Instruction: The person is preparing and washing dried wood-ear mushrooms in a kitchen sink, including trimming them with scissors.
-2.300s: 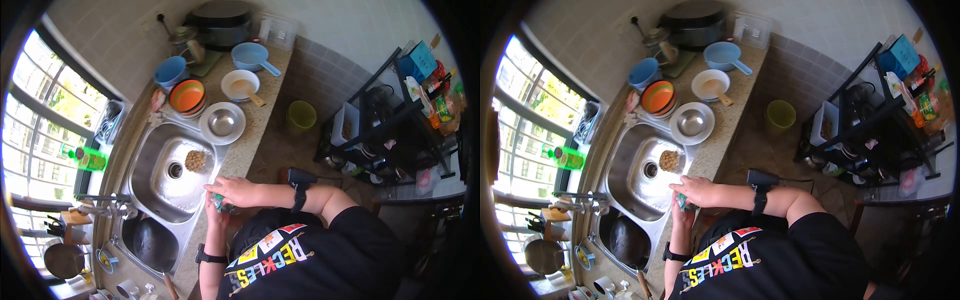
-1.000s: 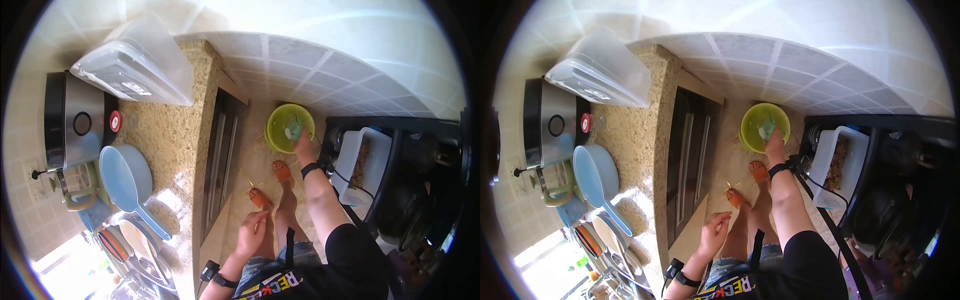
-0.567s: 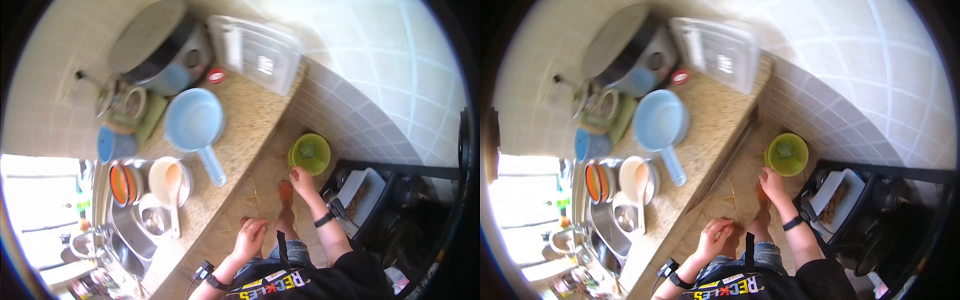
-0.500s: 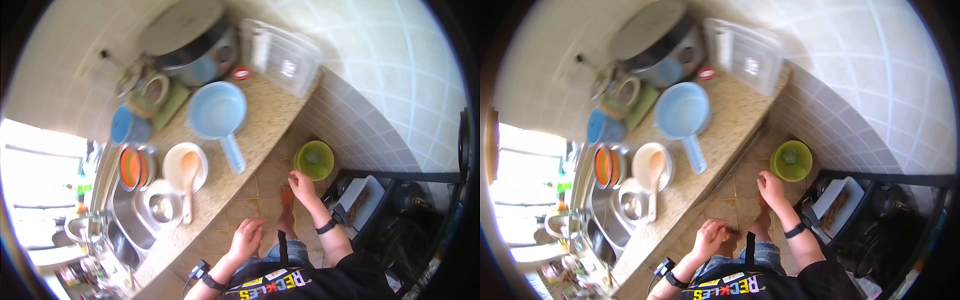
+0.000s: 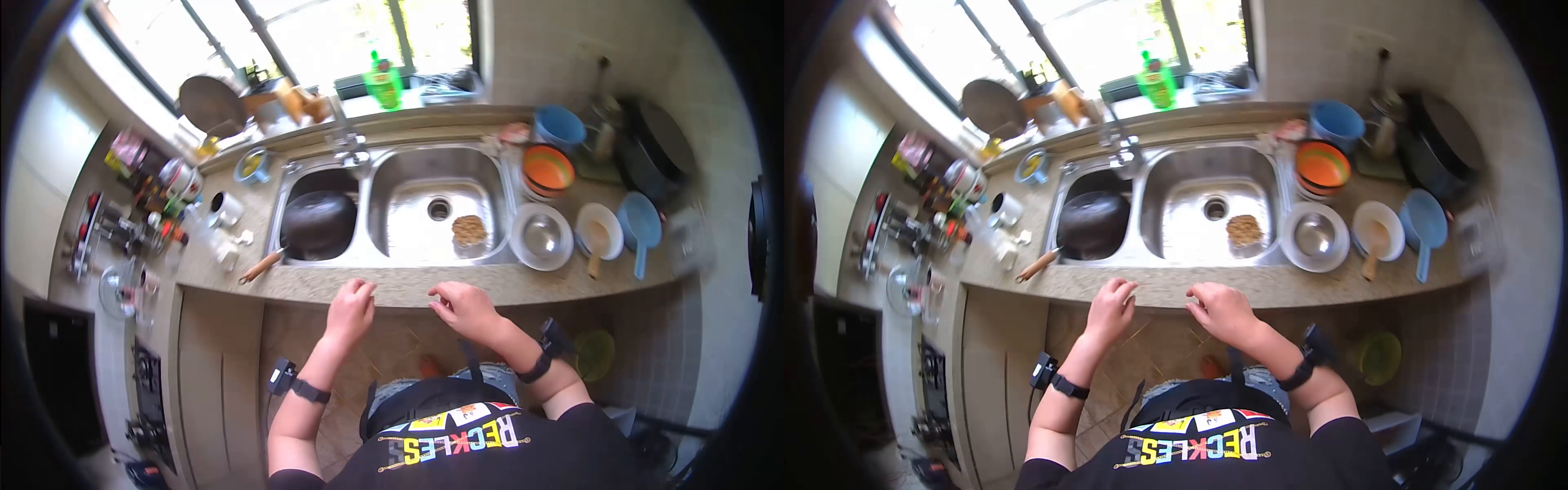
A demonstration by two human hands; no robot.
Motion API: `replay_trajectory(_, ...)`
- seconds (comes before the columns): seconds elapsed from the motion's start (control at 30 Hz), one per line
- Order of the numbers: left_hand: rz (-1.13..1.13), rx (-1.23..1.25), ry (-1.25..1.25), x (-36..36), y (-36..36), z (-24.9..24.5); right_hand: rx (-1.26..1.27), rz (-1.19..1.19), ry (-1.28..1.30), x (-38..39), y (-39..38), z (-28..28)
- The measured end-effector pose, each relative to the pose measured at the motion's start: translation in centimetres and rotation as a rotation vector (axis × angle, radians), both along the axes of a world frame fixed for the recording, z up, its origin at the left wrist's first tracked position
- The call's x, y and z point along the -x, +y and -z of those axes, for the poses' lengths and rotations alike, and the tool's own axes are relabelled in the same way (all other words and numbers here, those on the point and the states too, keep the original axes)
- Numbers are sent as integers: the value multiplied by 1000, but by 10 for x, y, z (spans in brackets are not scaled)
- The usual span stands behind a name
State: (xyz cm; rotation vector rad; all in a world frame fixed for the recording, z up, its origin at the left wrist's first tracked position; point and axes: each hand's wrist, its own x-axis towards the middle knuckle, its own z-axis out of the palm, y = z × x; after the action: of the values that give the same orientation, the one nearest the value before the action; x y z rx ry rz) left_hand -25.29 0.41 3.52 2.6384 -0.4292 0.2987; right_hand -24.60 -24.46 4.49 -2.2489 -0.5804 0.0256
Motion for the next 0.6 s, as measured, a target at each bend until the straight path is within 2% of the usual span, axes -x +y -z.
replay_trajectory(0.07,-126,-55,28,2,62,15,-61,-110,79,-22,50,1)
replay_trajectory(0.13,-366,-112,4,5,110,28,-122,-181,146,-43,88,12)
replay_trajectory(0.2,-462,-121,44,6,145,42,-101,-231,357,-63,116,24)
replay_trajectory(0.27,-570,-181,41,0,177,56,-109,-254,382,-86,141,46)
replay_trajectory(0.4,-655,-253,44,-32,227,78,47,-256,417,-131,181,65)
replay_trajectory(0.53,-763,-314,-9,-80,256,92,-75,-266,606,-177,219,104)
replay_trajectory(0.6,-772,-376,135,-103,269,101,-131,-174,678,-198,238,122)
